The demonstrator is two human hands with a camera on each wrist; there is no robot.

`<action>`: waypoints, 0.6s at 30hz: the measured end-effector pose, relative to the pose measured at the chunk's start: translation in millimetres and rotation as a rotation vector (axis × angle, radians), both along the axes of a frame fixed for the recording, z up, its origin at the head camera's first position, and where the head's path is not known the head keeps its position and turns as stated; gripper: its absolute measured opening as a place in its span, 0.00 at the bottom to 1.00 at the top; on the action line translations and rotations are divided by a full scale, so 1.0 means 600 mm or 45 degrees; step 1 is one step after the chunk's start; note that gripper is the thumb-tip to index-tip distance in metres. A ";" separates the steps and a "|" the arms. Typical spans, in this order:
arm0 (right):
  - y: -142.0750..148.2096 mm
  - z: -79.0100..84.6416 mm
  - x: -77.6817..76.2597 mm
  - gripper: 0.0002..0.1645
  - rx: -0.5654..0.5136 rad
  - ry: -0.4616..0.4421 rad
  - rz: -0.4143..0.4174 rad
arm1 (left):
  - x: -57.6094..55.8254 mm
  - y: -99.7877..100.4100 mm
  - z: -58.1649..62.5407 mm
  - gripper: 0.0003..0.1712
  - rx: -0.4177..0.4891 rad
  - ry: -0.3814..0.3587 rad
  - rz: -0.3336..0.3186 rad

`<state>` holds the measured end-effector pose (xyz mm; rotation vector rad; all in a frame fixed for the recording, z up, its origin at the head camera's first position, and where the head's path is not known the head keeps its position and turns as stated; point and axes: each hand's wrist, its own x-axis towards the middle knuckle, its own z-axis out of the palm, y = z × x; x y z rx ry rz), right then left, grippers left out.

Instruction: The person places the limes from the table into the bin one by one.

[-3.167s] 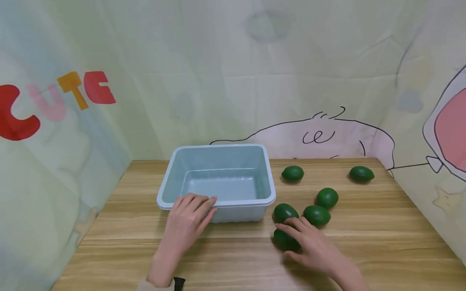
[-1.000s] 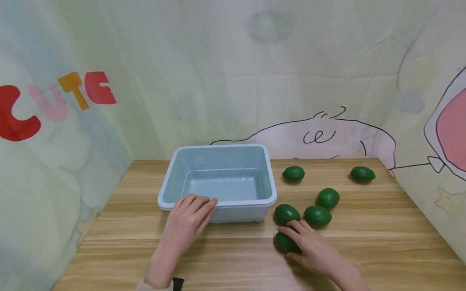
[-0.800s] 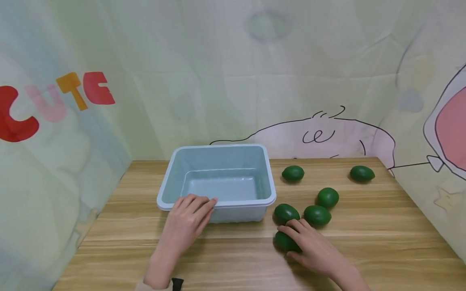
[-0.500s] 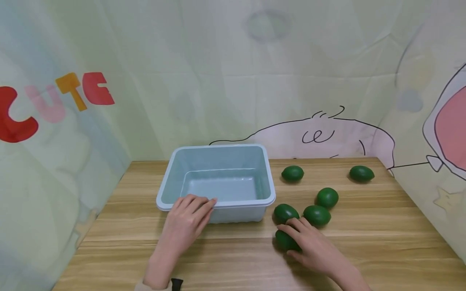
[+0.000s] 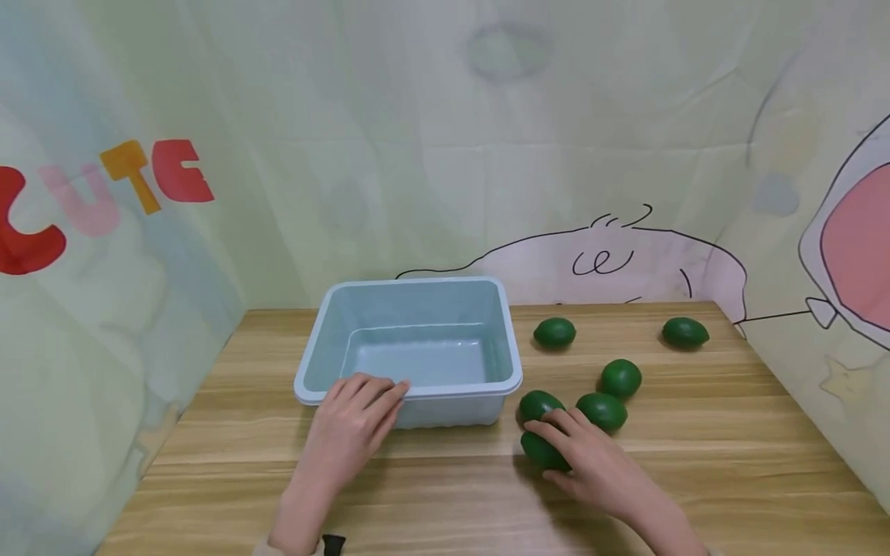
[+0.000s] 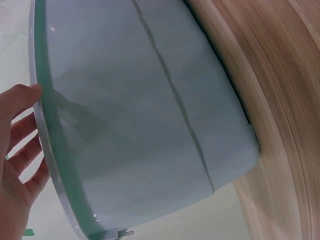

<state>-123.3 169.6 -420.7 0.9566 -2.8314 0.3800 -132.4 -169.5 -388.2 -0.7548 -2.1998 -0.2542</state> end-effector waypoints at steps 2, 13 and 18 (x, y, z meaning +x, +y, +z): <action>-0.001 0.002 -0.001 0.38 0.004 0.011 -0.001 | 0.000 -0.001 -0.001 0.19 -0.001 0.002 0.000; -0.007 0.023 -0.002 0.38 0.015 0.023 -0.021 | 0.000 -0.001 -0.001 0.23 0.001 -0.008 0.001; -0.008 0.030 -0.002 0.37 0.014 0.025 -0.037 | 0.001 -0.001 -0.001 0.25 -0.006 -0.018 0.013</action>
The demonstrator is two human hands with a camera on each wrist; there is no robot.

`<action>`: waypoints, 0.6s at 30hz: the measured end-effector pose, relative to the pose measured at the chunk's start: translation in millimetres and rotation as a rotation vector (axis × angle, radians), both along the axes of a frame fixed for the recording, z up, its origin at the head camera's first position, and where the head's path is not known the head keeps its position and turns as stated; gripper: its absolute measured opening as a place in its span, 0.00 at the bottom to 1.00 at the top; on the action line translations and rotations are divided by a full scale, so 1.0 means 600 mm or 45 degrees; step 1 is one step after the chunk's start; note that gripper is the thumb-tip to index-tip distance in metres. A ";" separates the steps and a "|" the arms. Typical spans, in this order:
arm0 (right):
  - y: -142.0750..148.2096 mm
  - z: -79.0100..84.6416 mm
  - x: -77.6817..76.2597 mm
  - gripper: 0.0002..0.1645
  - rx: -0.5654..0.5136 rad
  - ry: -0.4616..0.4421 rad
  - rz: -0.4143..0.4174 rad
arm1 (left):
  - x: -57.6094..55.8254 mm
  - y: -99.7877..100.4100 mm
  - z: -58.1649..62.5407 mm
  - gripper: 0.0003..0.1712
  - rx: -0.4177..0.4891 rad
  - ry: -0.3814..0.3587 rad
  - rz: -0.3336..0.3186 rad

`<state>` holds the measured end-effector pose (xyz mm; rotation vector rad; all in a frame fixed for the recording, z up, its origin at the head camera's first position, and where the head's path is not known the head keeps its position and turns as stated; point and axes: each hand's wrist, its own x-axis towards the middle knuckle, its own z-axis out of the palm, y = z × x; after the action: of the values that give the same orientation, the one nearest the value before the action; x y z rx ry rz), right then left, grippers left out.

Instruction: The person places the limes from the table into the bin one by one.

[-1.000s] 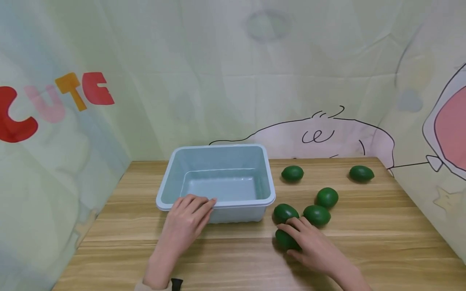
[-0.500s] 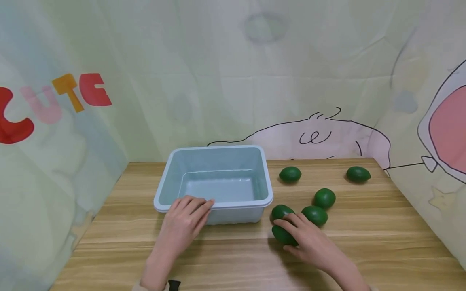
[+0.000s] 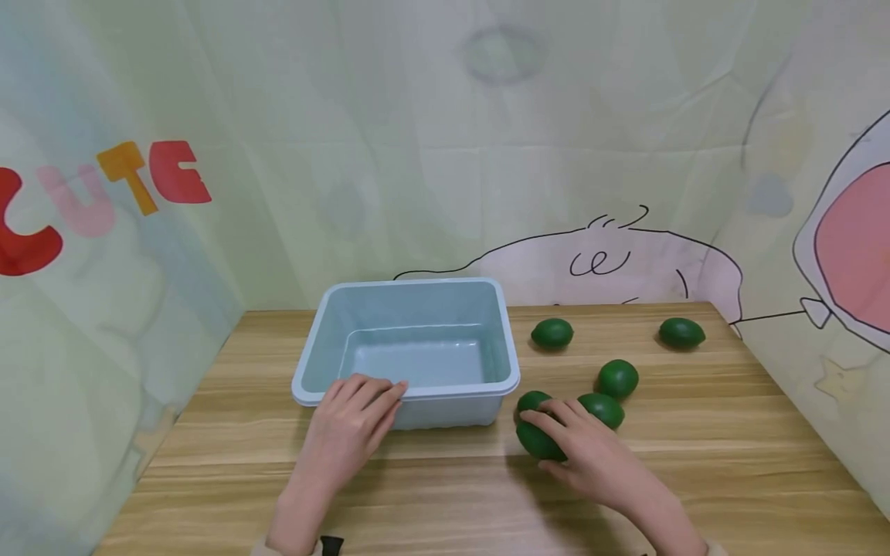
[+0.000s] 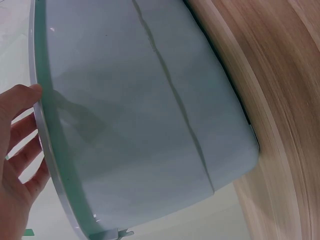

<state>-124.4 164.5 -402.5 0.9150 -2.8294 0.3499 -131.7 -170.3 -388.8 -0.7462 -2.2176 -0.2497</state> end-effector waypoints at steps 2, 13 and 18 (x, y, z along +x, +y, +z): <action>0.000 0.002 0.000 0.37 -0.003 0.011 0.001 | 0.000 0.000 0.000 0.25 0.000 -0.003 0.001; 0.000 0.014 0.000 0.37 -0.021 0.049 0.019 | 0.000 0.000 -0.001 0.23 0.005 -0.002 -0.005; -0.001 0.021 0.000 0.38 -0.027 0.056 0.023 | 0.000 0.000 -0.001 0.24 0.010 0.004 -0.010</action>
<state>-124.3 163.7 -390.0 0.9329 -2.7740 0.3574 -131.9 -170.3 -389.5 -0.7506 -2.2099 -0.2604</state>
